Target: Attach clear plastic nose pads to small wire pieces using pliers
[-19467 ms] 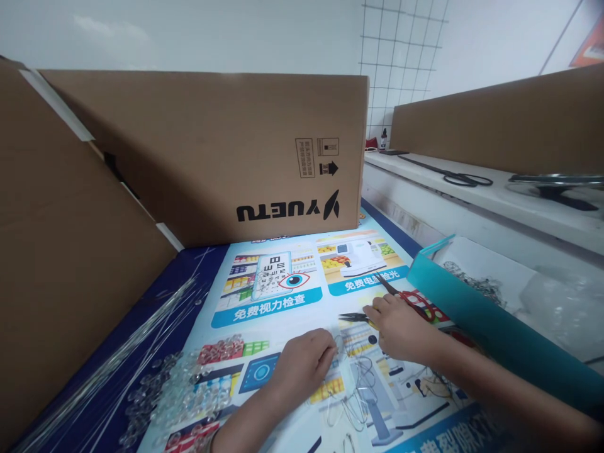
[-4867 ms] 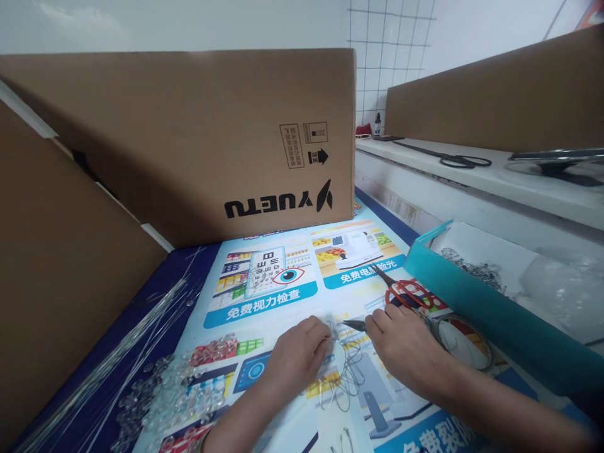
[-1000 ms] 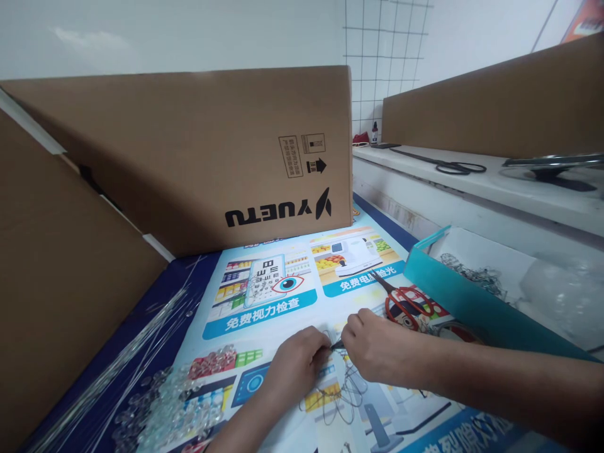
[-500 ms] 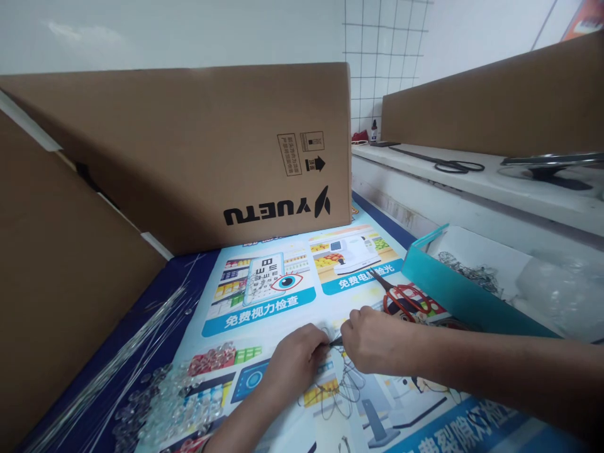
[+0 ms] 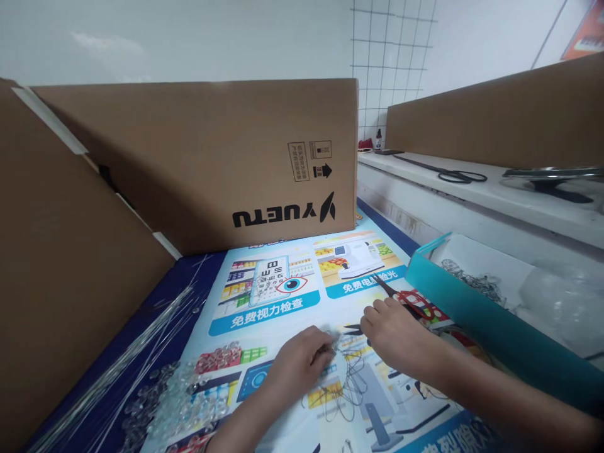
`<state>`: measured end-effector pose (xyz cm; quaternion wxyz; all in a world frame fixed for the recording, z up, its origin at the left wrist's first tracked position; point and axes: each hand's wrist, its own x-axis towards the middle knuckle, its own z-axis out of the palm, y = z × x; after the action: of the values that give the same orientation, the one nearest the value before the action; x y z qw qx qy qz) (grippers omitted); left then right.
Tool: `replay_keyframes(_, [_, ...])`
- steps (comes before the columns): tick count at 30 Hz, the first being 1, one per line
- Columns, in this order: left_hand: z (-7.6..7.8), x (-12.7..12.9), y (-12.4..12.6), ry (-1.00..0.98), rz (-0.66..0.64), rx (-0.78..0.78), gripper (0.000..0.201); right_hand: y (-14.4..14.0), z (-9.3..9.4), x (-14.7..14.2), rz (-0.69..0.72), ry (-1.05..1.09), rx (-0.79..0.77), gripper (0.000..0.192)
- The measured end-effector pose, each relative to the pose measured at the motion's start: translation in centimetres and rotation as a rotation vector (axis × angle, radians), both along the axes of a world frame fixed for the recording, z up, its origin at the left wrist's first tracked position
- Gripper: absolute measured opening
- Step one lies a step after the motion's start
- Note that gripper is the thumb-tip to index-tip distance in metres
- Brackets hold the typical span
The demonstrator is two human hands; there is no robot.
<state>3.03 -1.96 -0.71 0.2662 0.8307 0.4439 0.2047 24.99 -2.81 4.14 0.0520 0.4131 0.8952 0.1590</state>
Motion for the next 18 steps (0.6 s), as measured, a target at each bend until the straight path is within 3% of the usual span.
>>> replay_keyframes(7, [0.7,-0.8,0.3,-0.103,-0.006,-0.107,0.017,0.6,-3.5,0.7,-0.116,0.180,-0.015,0.015])
replay_keyframes(18, [0.7,-1.6,1.0,-0.204,-0.046,-0.178,0.015,0.7,-4.3,0.4,-0.165,0.389,-0.053,0.019])
